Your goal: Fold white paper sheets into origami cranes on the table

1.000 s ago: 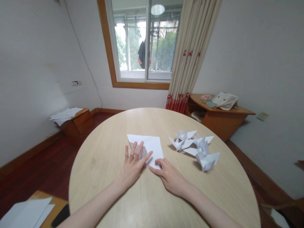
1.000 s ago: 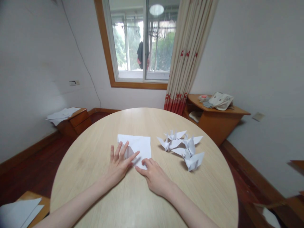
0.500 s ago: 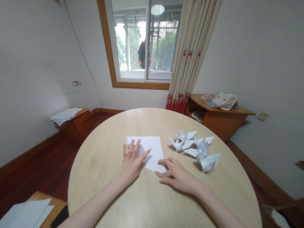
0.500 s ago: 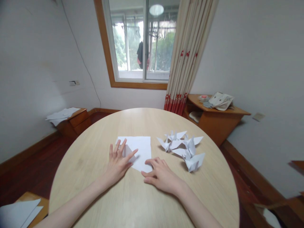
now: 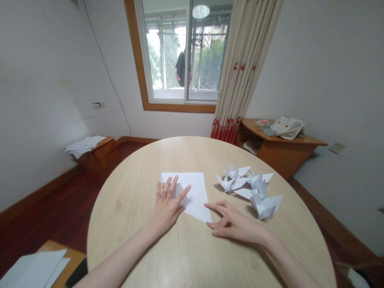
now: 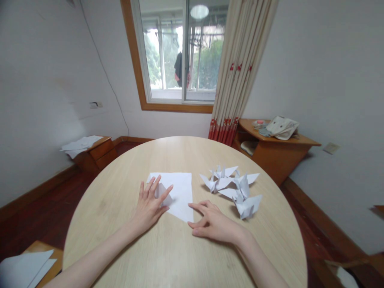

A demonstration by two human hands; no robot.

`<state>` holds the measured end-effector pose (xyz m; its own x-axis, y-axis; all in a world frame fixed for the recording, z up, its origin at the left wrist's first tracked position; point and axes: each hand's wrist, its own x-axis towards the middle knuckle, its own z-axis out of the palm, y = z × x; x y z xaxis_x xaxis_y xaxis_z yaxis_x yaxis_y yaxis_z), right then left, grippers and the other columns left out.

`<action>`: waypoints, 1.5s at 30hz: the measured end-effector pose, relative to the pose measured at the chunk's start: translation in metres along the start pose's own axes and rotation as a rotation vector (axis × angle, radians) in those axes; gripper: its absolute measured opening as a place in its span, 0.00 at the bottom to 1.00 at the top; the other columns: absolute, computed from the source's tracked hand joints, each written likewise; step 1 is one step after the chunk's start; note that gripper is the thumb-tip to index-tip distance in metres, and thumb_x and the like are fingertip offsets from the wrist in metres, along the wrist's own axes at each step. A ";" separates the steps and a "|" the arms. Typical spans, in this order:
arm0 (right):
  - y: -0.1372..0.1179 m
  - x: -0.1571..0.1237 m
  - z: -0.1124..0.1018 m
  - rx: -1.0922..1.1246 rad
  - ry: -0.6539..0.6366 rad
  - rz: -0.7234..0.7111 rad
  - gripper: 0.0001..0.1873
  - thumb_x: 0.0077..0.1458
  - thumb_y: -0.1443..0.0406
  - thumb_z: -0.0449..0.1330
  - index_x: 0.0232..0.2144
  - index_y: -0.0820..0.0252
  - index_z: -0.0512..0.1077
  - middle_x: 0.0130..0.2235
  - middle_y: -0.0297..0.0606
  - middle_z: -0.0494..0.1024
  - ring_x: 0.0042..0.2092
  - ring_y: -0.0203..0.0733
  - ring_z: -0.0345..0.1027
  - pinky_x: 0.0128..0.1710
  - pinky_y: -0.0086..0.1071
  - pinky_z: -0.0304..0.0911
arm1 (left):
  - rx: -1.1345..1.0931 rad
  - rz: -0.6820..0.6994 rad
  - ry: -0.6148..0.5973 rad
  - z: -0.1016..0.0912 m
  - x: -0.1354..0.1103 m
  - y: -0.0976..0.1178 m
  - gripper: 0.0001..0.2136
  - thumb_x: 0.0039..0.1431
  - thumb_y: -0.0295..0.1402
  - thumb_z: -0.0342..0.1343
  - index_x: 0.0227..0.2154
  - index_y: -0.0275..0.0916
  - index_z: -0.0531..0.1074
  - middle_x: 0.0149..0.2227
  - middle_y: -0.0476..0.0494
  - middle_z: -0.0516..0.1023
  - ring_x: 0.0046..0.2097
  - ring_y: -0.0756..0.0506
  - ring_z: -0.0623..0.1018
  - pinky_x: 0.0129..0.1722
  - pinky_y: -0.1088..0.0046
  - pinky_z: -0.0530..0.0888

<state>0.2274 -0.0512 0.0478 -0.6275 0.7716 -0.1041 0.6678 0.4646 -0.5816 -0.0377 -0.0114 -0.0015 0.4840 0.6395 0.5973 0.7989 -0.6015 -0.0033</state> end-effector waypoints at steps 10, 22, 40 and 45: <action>0.007 0.005 0.011 0.035 0.186 -0.035 0.11 0.57 0.57 0.60 0.41 0.48 0.79 0.56 0.40 0.72 0.57 0.52 0.60 0.58 0.54 0.53 | -0.133 -0.009 0.053 0.001 -0.001 -0.004 0.40 0.61 0.33 0.57 0.67 0.45 0.36 0.64 0.30 0.53 0.65 0.32 0.54 0.62 0.42 0.48; 0.010 0.018 0.024 0.145 0.506 -0.128 0.17 0.65 0.60 0.51 0.50 0.52 0.74 0.50 0.42 0.76 0.52 0.47 0.68 0.54 0.46 0.62 | -0.579 -0.150 0.180 -0.015 -0.002 -0.012 0.34 0.66 0.48 0.42 0.67 0.42 0.33 0.53 0.35 0.70 0.53 0.38 0.71 0.55 0.54 0.63; 0.040 0.035 0.043 -0.007 0.649 -0.051 0.19 0.62 0.61 0.53 0.55 0.51 0.69 0.59 0.45 0.67 0.60 0.51 0.58 0.59 0.52 0.54 | -0.926 -0.627 0.140 -0.018 0.011 -0.039 0.15 0.56 0.44 0.57 0.41 0.40 0.75 0.48 0.39 0.74 0.53 0.38 0.71 0.56 0.55 0.64; 0.044 0.037 0.044 0.056 0.617 0.038 0.21 0.62 0.57 0.53 0.56 0.54 0.69 0.61 0.48 0.64 0.62 0.52 0.56 0.60 0.54 0.51 | -0.779 -0.721 0.190 0.010 0.002 -0.054 0.18 0.49 0.35 0.63 0.45 0.40 0.73 0.52 0.36 0.66 0.56 0.37 0.68 0.55 0.54 0.68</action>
<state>0.2161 -0.0216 -0.0174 -0.2453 0.9040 0.3503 0.6529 0.4211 -0.6296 -0.0763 0.0270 -0.0087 -0.1268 0.9207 0.3691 0.3939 -0.2948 0.8706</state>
